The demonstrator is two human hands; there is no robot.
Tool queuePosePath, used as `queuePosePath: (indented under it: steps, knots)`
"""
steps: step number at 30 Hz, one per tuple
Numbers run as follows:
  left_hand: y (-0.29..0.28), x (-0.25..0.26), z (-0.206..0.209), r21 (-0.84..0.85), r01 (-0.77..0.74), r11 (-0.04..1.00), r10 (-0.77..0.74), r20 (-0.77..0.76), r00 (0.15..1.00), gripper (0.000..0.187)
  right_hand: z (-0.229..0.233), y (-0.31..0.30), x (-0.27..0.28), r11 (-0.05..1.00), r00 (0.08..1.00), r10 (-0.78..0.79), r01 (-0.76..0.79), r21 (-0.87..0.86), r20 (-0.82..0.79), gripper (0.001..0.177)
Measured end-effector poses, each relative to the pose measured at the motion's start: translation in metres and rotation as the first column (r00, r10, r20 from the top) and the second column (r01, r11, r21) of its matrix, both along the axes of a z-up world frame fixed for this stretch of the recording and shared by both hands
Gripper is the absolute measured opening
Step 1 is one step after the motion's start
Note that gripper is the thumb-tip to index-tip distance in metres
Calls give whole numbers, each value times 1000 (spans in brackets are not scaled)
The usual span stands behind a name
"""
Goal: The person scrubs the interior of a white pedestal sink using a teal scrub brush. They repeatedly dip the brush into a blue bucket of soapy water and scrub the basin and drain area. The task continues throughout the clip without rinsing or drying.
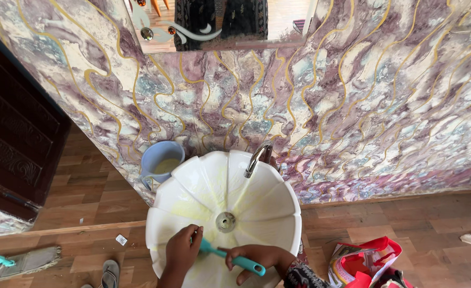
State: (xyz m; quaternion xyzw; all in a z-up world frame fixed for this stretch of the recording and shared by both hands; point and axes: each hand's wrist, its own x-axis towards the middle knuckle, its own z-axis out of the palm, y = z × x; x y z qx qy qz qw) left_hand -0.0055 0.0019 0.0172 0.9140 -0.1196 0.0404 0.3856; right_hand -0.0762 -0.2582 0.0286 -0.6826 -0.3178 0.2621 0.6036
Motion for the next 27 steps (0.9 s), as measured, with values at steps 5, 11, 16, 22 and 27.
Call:
queuePosePath:
  steps: [5,11,16,22,27]
  knots:
    - [1,-3,3,126,27,992,-22,-37,999,26,-2,8,-1,808,918,-221,361,-466,328,47]
    - [1,-7,6,230,56,972,-58,3,998,28,-16,5,3,978,992,-94,107,-176,84,51]
    - [1,-8,5,209,62,976,-65,10,998,28,-7,7,3,906,923,-121,254,-340,366,48]
    - [2,-4,-4,150,186,971,-193,35,981,24,-14,3,10,982,989,-130,138,-127,74,51]
    - [2,1,-3,93,211,973,-203,-85,975,25,-10,-1,5,998,999,-40,41,53,-24,39]
